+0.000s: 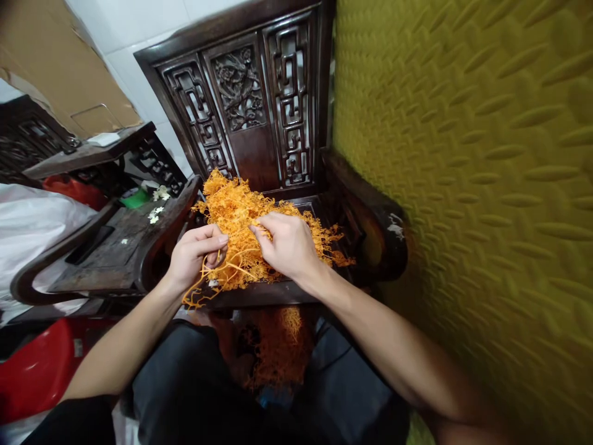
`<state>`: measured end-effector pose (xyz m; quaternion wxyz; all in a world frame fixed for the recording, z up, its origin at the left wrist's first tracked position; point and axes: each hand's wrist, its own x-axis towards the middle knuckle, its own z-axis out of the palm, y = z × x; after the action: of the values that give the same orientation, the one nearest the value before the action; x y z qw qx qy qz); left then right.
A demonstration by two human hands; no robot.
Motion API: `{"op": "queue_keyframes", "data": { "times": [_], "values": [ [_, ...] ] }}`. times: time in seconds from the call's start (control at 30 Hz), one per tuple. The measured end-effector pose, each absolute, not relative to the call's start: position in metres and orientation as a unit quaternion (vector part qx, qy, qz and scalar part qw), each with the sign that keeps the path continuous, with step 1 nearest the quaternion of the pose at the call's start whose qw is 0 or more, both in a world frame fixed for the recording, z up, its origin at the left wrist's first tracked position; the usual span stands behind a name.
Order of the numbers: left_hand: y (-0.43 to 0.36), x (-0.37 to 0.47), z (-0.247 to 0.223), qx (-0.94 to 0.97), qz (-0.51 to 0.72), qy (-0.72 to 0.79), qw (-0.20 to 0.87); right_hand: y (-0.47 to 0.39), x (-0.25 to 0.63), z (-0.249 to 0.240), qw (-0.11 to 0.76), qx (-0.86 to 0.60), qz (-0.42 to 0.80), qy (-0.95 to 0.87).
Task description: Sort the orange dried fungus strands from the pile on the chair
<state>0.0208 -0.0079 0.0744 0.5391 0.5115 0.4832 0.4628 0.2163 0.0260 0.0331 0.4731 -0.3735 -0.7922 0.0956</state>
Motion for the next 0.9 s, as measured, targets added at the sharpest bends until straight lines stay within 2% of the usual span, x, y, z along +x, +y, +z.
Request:
{"op": "queue_keyframes", "data": {
  "times": [0.07, 0.17, 0.27, 0.37, 0.47, 0.67, 0.9],
  "values": [
    [-0.007, 0.01, 0.079, 0.508, 0.457, 0.473, 0.556, 0.029, 0.225, 0.033, 0.477, -0.376, 0.074, -0.791],
    [-0.006, -0.016, 0.089, 0.488, 0.513, 0.439, 0.554, 0.037, 0.244, 0.036, 0.533, -0.435, 0.078, -0.722],
    [-0.003, -0.036, 0.093, 0.484, 0.569, 0.415, 0.519, 0.04, 0.257, 0.041, 0.528, -0.468, 0.196, -0.681],
    [0.003, -0.035, 0.084, 0.518, 0.531, 0.428, 0.517, 0.035, 0.253, 0.044, 0.482, -0.41, 0.347, -0.692],
    [0.008, -0.025, 0.071, 0.547, 0.49, 0.443, 0.514, 0.031, 0.246, 0.043, 0.483, -0.369, 0.426, -0.67],
    [0.01, -0.014, 0.067, 0.56, 0.434, 0.421, 0.567, 0.032, 0.241, 0.039, 0.531, -0.32, 0.518, -0.589],
    [0.008, -0.005, 0.067, 0.547, 0.437, 0.463, 0.543, 0.026, 0.231, 0.042, 0.498, -0.296, 0.551, -0.6]
  ]
}}
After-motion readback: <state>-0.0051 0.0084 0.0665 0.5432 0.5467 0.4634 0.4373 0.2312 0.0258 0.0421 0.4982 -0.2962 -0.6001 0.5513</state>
